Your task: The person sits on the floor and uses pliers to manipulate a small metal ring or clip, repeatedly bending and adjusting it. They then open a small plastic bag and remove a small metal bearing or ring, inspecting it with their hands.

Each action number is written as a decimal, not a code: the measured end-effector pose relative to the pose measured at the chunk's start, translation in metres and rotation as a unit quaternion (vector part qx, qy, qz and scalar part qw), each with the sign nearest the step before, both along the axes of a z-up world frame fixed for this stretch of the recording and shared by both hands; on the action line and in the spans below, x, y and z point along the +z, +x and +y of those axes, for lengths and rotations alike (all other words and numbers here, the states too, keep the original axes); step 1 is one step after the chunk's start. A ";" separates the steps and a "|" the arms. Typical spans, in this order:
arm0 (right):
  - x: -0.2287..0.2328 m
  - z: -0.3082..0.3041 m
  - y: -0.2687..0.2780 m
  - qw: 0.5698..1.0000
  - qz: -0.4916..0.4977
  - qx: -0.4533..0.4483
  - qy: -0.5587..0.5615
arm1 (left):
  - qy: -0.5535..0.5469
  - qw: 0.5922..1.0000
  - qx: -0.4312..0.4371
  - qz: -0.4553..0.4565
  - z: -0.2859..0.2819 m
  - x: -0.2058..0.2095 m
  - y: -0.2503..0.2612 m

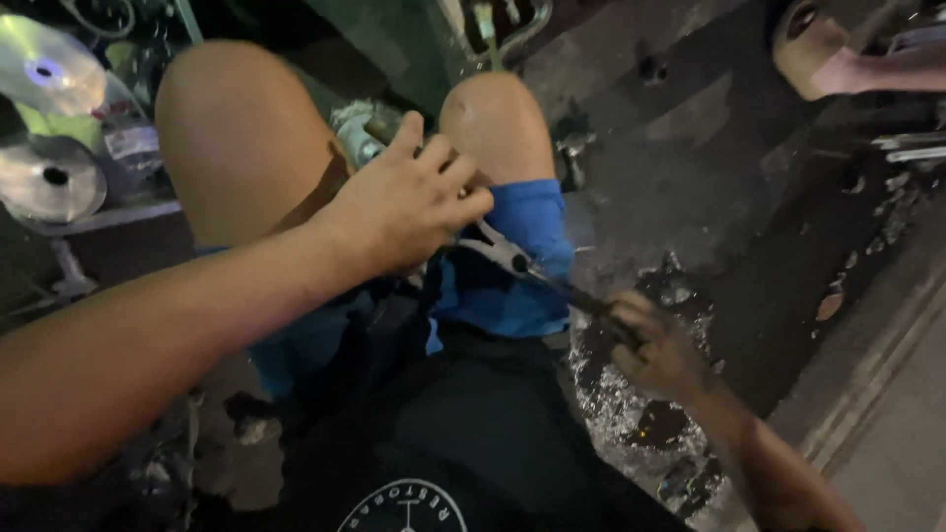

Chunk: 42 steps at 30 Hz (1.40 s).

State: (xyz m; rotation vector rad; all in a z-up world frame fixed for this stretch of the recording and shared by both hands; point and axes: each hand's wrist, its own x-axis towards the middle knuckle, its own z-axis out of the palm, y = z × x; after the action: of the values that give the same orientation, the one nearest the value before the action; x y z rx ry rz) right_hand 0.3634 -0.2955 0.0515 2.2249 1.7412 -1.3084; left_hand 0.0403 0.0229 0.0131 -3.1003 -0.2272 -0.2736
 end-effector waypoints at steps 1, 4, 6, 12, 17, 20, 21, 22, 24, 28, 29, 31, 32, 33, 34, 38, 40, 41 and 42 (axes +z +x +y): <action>-0.017 -0.018 0.007 1.000 0.004 -0.001 -0.005 | -0.005 1.000 -0.001 0.004 -0.005 0.000 -0.002; -0.061 -0.047 0.028 0.972 -0.045 0.096 0.210 | -0.132 0.988 0.011 0.085 -0.013 -0.004 -0.003; -0.073 -0.049 0.034 0.964 0.009 0.092 0.247 | -0.153 0.983 0.023 0.098 -0.016 -0.013 -0.001; -0.076 -0.050 0.037 0.963 0.028 0.078 0.258 | -0.129 0.990 0.027 0.040 -0.019 -0.010 -0.005; -0.067 -0.037 0.023 0.967 -0.008 0.075 0.245 | -0.126 0.991 0.034 0.041 -0.019 -0.009 -0.003; -0.055 -0.029 0.019 0.979 0.017 0.045 0.199 | -0.134 0.989 0.031 0.052 -0.016 -0.004 -0.001; -0.055 -0.029 0.020 0.981 0.017 0.042 0.186 | -0.142 0.988 0.027 0.058 -0.015 -0.002 -0.001; -0.052 -0.028 0.018 0.982 0.017 0.043 0.186 | -0.143 0.988 0.027 0.058 -0.016 -0.001 -0.001; -0.045 -0.024 0.015 0.990 0.008 0.017 0.142 | -0.141 0.986 0.048 0.079 -0.018 0.001 0.000; -0.028 -0.014 -0.001 0.991 0.009 0.004 0.130 | -0.153 0.980 0.064 0.107 -0.020 0.012 -0.006; -0.016 -0.007 -0.009 0.994 0.012 -0.021 0.102 | -0.163 0.977 0.069 0.123 -0.022 0.012 -0.007; -0.011 -0.005 -0.013 0.996 0.016 -0.045 0.074 | -0.172 0.972 0.076 0.139 -0.025 0.013 -0.009; -0.016 -0.010 -0.009 0.995 0.019 -0.043 0.082 | -0.169 0.975 0.083 0.121 -0.026 0.015 -0.009; -0.022 -0.015 -0.004 0.995 0.023 -0.040 0.090 | -0.166 0.977 0.089 0.102 -0.028 0.016 -0.009; -0.024 -0.018 -0.004 0.995 0.022 -0.040 0.090 | -0.166 0.977 0.090 0.102 -0.030 0.014 -0.009; -0.027 -0.021 -0.002 0.990 0.081 -0.092 0.074 | -0.105 0.987 0.108 0.052 -0.036 0.007 -0.010; -0.026 -0.020 -0.002 0.990 0.087 -0.086 0.076 | -0.091 0.989 0.109 0.040 -0.036 0.003 -0.009; -0.024 -0.019 -0.003 0.990 0.082 -0.083 0.077 | -0.086 0.990 0.109 0.031 -0.036 0.001 -0.008; -0.023 -0.017 -0.003 0.991 0.077 -0.078 0.079 | -0.079 0.991 0.110 0.023 -0.036 -0.001 -0.008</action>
State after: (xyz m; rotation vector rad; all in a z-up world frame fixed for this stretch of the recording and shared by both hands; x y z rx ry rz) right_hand 0.3603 -0.3122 0.0282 2.4516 1.8105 -1.4591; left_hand 0.0323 -0.0129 0.0123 -3.1927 -0.6125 -0.1875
